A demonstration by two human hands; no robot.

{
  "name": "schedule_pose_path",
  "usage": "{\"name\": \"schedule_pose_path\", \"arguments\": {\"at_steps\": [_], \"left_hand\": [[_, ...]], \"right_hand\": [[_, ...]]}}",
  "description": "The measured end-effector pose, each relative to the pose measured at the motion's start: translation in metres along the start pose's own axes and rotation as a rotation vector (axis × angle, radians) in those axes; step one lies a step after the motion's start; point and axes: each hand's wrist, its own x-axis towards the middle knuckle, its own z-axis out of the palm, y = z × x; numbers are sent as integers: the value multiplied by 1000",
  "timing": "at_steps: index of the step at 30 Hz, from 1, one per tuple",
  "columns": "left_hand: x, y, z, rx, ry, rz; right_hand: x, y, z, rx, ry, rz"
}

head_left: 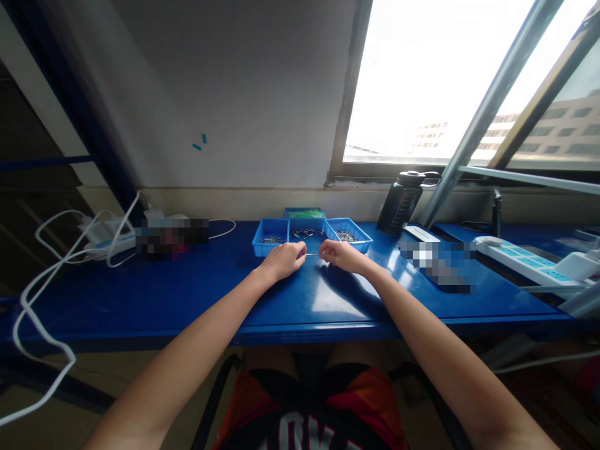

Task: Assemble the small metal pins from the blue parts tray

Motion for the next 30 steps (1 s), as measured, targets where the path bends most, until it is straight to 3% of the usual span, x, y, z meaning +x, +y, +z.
{"name": "schedule_pose_path", "arguments": {"at_steps": [21,30], "left_hand": [[-1,0,0,66,-43,-32],[-1,1,0,-38,12,-18]], "right_hand": [[-2,-6,-1,-36,10,-15],[-2,-8,-2,38,4,-17]]}}
